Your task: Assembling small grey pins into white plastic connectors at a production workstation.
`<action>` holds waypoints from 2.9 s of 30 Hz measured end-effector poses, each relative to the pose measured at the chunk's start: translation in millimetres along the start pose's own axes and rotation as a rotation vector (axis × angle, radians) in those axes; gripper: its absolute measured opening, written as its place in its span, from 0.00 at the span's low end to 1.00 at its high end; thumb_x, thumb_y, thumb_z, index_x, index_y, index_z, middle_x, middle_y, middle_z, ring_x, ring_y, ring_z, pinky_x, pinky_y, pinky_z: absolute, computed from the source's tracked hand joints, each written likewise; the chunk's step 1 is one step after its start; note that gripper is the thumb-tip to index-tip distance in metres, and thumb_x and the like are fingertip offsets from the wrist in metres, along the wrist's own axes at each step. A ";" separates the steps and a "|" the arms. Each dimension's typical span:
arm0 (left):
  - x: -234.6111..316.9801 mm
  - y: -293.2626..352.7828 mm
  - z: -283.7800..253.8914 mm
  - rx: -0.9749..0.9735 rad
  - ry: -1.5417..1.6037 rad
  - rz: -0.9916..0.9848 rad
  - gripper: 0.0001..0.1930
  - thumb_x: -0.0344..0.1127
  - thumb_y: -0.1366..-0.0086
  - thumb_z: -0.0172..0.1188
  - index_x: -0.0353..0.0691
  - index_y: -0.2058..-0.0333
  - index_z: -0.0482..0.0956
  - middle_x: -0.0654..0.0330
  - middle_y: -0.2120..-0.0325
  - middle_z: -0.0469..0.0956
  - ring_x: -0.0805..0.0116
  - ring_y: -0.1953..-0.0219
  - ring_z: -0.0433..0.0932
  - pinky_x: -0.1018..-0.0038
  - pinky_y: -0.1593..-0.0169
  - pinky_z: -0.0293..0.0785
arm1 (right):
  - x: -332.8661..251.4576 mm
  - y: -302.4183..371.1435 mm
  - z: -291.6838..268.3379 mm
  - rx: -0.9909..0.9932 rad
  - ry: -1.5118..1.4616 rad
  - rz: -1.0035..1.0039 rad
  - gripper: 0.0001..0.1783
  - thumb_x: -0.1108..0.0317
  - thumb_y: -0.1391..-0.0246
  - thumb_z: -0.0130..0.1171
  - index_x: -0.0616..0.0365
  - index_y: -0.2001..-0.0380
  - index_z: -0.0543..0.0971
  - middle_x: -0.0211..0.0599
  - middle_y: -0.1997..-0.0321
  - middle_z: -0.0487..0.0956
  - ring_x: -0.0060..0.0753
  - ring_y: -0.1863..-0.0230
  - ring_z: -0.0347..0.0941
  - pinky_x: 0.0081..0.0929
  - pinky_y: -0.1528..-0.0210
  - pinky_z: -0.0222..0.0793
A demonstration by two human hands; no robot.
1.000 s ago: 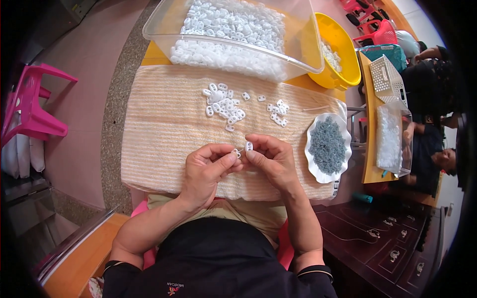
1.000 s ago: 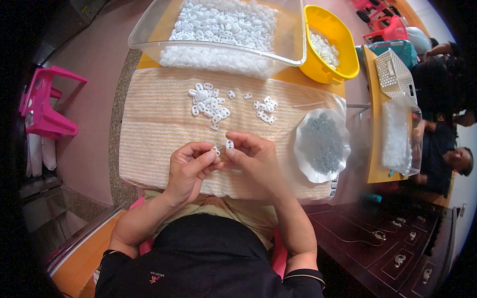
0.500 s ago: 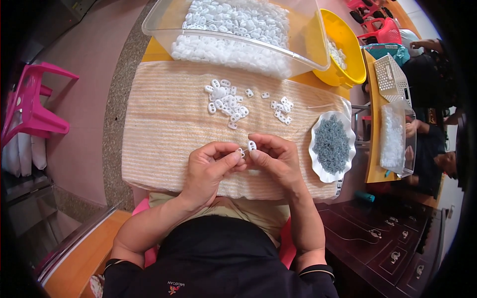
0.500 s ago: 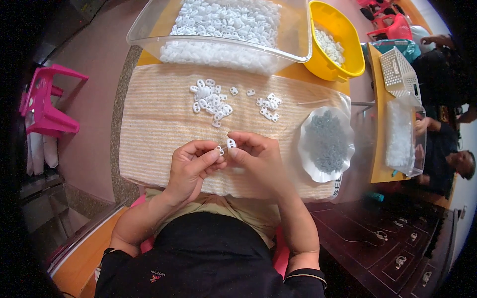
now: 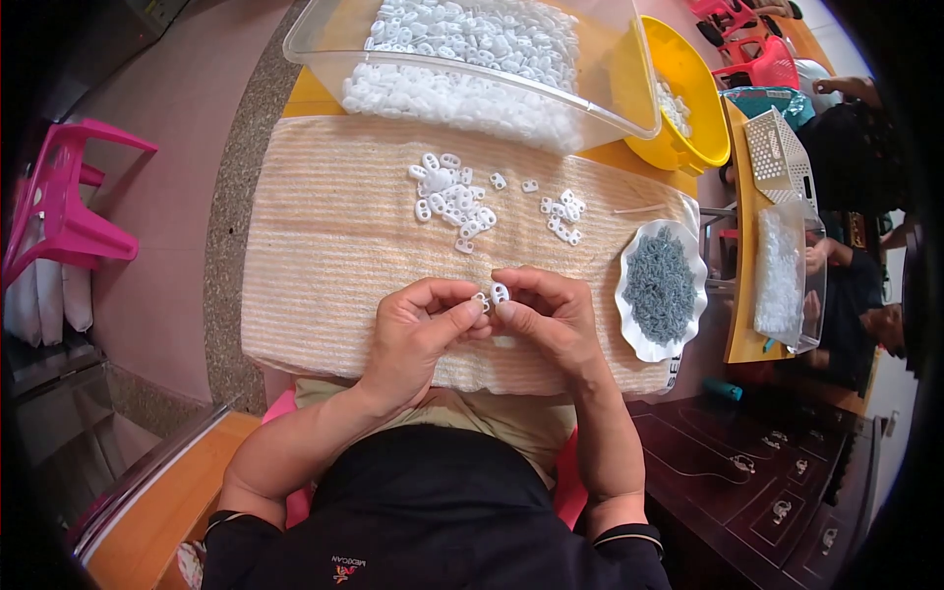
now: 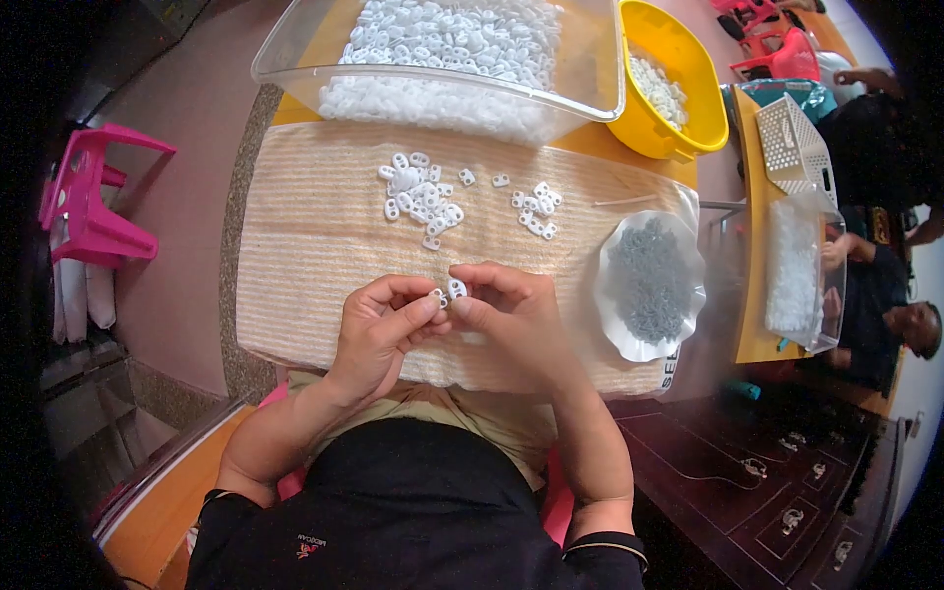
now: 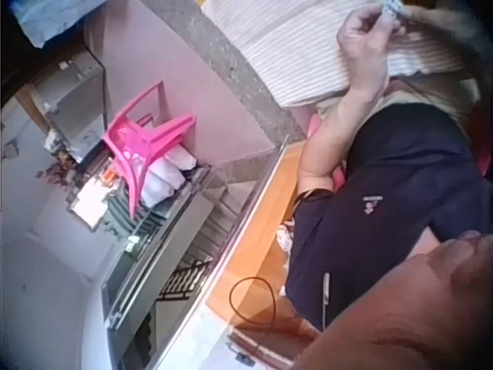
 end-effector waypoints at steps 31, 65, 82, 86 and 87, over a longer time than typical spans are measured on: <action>-1.3 -1.2 1.6 -0.016 -0.043 -0.047 0.08 0.27 0.37 0.60 0.33 0.59 0.77 0.57 0.68 0.80 0.73 0.68 0.80 0.76 0.60 0.81 | -3.4 -0.1 2.9 -0.062 0.051 -0.021 0.17 0.79 0.46 0.60 0.67 0.51 0.76 0.36 0.58 0.79 0.23 0.57 0.76 0.20 0.55 0.73; 3.8 -0.9 11.5 -0.208 0.040 -0.143 0.04 0.26 0.37 0.60 0.38 0.68 0.73 0.60 0.68 0.78 0.71 0.64 0.79 0.72 0.57 0.81 | -14.3 1.5 13.1 -0.117 0.105 -0.242 0.15 0.77 0.50 0.64 0.65 0.57 0.80 0.33 0.65 0.74 0.21 0.65 0.69 0.17 0.63 0.67; 0.7 0.9 14.8 -0.233 0.108 -0.082 0.04 0.26 0.39 0.62 0.38 0.68 0.76 0.62 0.71 0.79 0.76 0.67 0.78 0.79 0.60 0.78 | -23.9 10.5 20.4 -0.150 0.283 -0.326 0.14 0.79 0.47 0.61 0.67 0.56 0.78 0.33 0.65 0.72 0.20 0.66 0.70 0.17 0.65 0.70; -1.3 1.4 17.1 -0.249 0.117 -0.125 0.03 0.27 0.38 0.62 0.38 0.67 0.76 0.62 0.70 0.79 0.75 0.66 0.78 0.77 0.59 0.79 | -22.2 13.7 18.2 -0.143 0.209 -0.275 0.13 0.79 0.47 0.61 0.65 0.57 0.76 0.32 0.62 0.71 0.19 0.63 0.69 0.18 0.63 0.69; -3.4 1.5 16.1 -0.269 0.123 -0.138 0.03 0.28 0.38 0.61 0.38 0.67 0.76 0.62 0.69 0.78 0.74 0.66 0.78 0.76 0.58 0.79 | -22.1 14.3 18.8 -0.154 0.159 -0.251 0.12 0.79 0.48 0.61 0.64 0.58 0.76 0.31 0.60 0.70 0.19 0.63 0.69 0.18 0.62 0.68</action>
Point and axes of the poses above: each hand's wrist, its own y-axis away from the middle knuckle, its own z-axis out of the palm, x = y × z, the point moved 7 cm from there along -y, towards the middle knuckle
